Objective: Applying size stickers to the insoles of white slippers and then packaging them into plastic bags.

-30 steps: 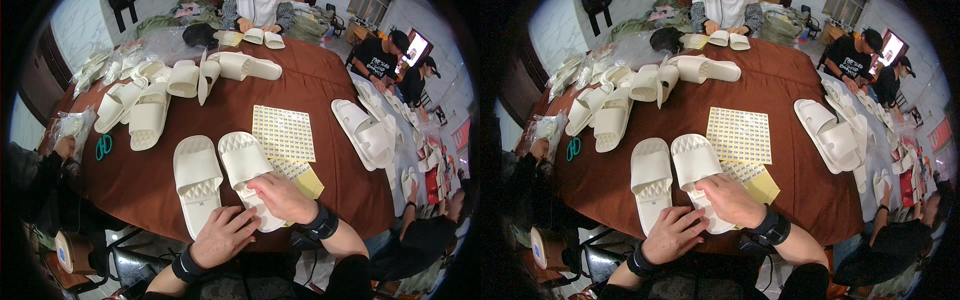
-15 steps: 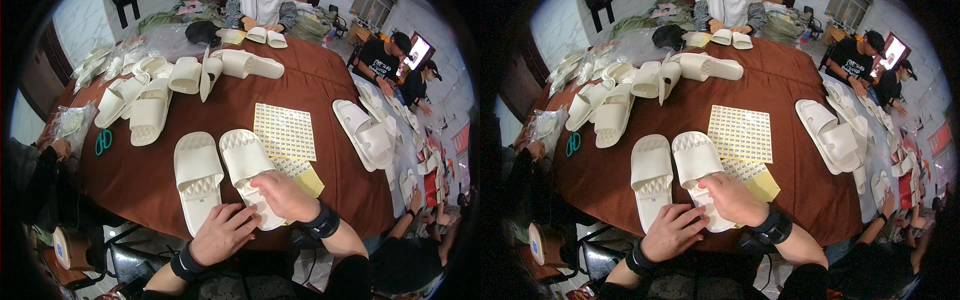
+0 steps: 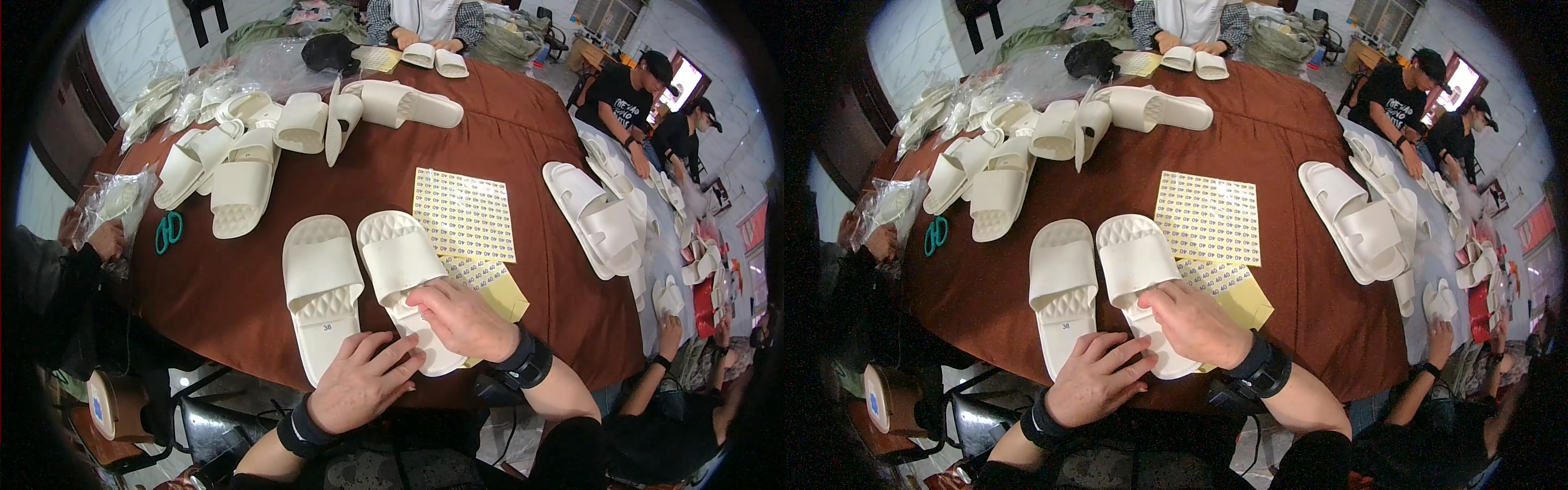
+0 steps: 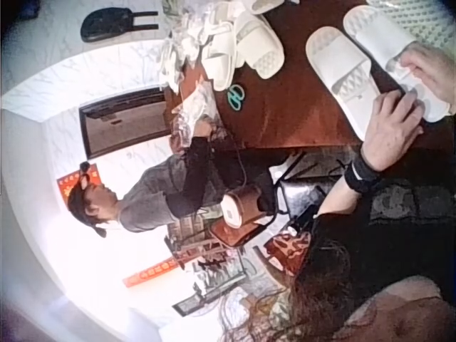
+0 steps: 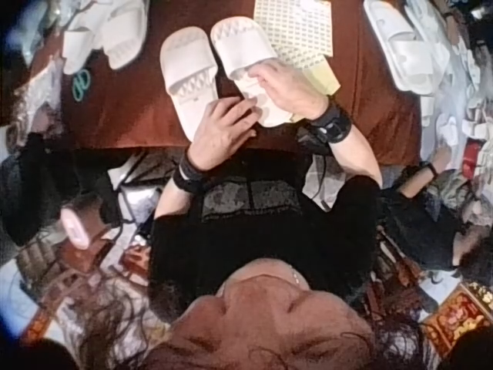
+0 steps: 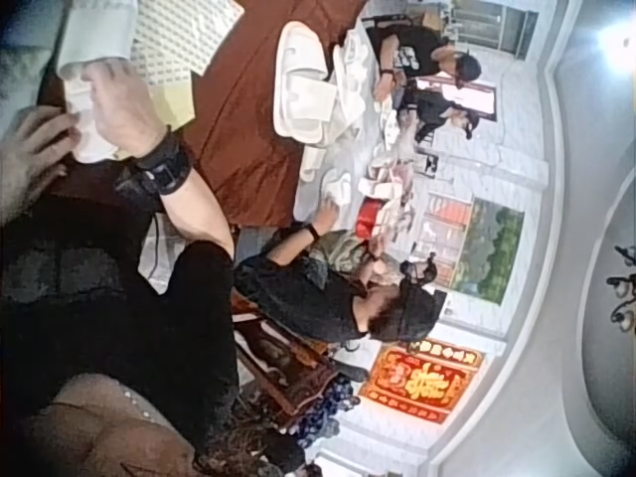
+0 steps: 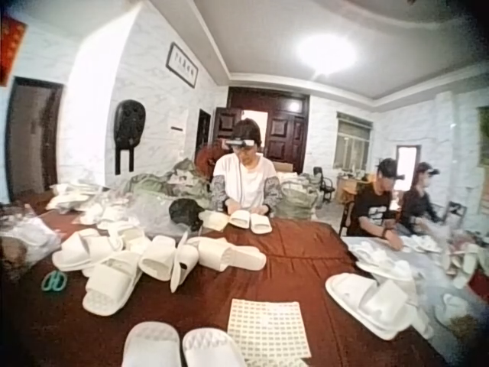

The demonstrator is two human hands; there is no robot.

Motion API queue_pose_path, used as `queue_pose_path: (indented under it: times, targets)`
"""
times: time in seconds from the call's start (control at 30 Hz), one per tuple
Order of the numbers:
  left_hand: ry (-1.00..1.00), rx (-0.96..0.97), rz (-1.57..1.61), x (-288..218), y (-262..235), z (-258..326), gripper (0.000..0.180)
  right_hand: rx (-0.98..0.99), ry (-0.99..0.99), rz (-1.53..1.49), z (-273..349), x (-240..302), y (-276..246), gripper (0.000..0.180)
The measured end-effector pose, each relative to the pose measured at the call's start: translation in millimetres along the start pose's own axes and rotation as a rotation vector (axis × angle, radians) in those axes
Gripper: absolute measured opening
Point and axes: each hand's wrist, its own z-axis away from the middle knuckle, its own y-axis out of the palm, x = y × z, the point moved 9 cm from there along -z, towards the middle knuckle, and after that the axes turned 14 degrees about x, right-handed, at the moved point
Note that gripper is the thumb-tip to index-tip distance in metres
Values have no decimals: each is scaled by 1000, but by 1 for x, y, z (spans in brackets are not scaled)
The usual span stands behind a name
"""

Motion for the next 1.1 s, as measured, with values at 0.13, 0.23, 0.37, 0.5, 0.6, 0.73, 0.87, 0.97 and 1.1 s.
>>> queue_pose_path:
  times: [0.13,0.23,0.37,0.5,0.6,0.73,0.87,0.97,1.1]
  targets:
    - [-18,-5,13,1,0,0,46,-10,-15,65,-2,8,0,20]
    - [-14,-8,12,1,0,0,47,-40,29,6,-1,-3,3,21]
    - [-13,-8,10,2,0,1,46,-72,-17,-71,3,-6,-2,21]
    - [-12,-2,17,2,1,2,45,14,29,-149,1,-8,-1,18]
    - [-11,-5,10,2,1,2,45,-5,5,-118,-1,-2,-3,19]
    - [-8,-4,7,1,1,1,45,-41,-20,-21,-1,0,-1,19]
    - [-13,-7,16,2,1,1,46,-9,-7,21,-2,3,2,19]
    - [-18,-11,14,2,0,1,46,1,-6,44,-2,4,3,20]
    - [-18,-17,9,2,0,1,46,-13,-4,47,-2,4,2,20]
